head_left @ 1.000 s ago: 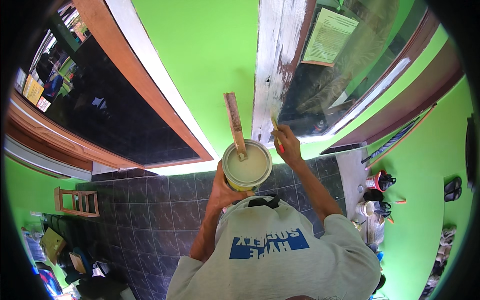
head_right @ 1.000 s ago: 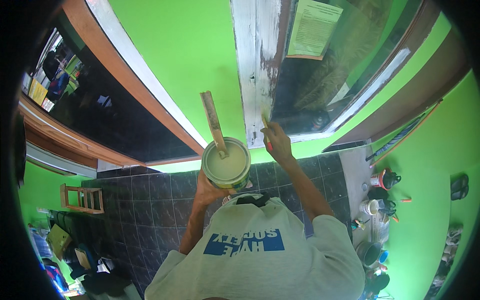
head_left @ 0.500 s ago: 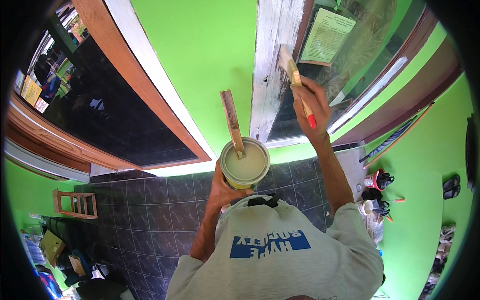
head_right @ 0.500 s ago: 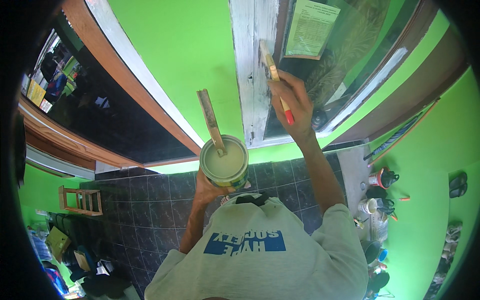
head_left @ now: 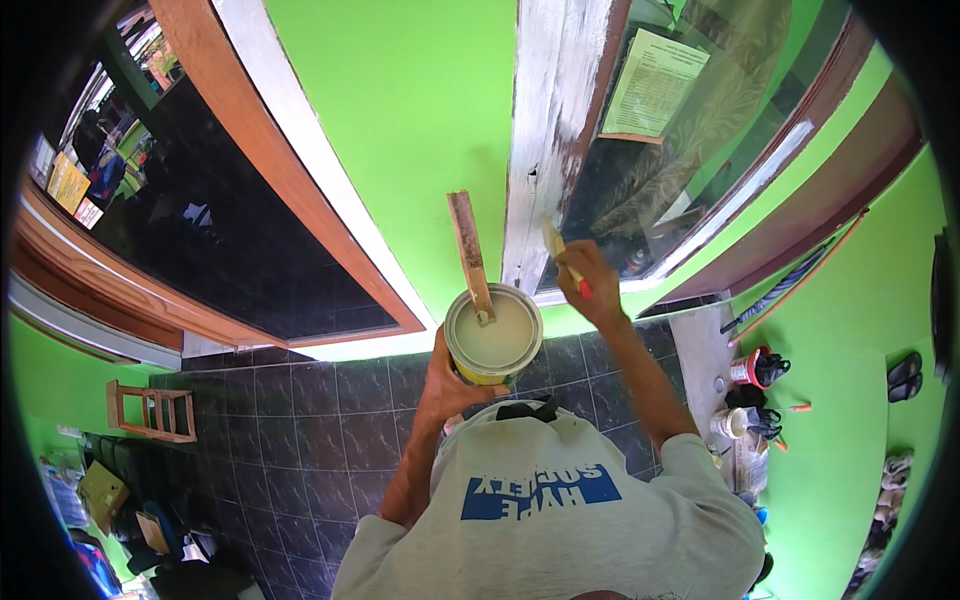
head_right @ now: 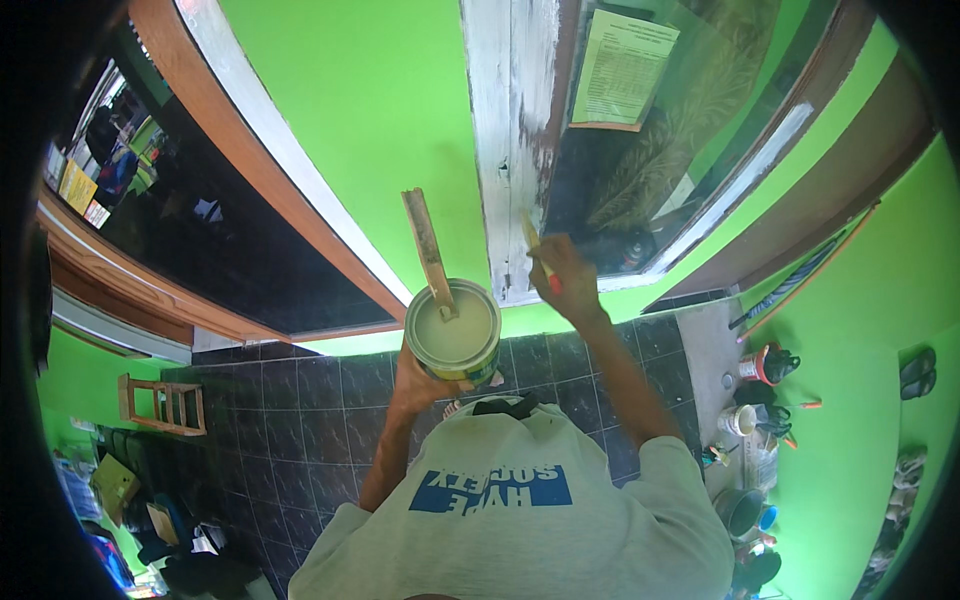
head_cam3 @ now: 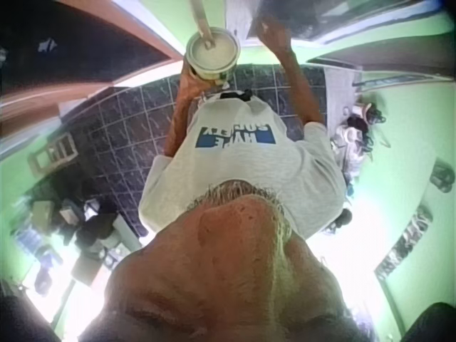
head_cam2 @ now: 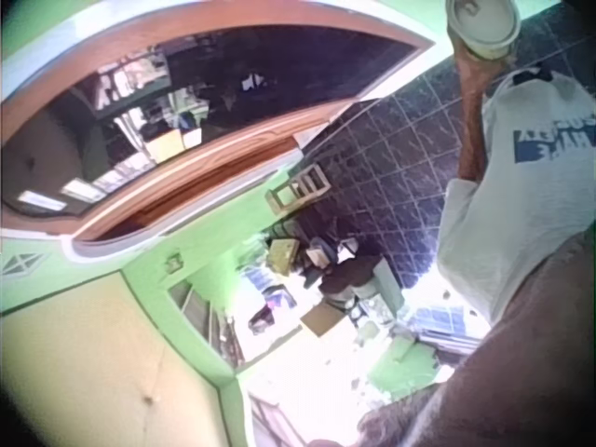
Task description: The person paints a vertical door frame white using a paintbrush and a paint can. They repeatedly dip the brush into the can and apply paint to the frame, working from lower to higher sections.
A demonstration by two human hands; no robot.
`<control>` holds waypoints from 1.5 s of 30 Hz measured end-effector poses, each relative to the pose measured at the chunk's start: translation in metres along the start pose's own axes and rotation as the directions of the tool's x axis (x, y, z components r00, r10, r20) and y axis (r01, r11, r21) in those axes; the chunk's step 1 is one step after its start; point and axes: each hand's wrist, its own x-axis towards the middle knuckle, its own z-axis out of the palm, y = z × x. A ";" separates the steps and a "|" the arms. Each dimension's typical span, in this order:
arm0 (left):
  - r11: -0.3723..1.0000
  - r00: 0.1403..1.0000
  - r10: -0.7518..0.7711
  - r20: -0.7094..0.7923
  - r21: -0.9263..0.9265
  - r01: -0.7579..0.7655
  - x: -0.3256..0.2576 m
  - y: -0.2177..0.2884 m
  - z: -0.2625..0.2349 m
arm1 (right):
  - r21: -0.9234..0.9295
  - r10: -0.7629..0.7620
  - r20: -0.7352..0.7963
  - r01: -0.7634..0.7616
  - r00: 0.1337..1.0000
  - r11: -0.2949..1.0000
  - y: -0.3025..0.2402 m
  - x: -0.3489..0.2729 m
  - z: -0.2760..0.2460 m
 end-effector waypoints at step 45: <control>0.993 1.000 -0.029 0.000 0.112 0.029 0.011 0.014 0.003 | 0.643 0.568 0.472 -0.704 0.674 0.301 -0.101 0.061 -0.091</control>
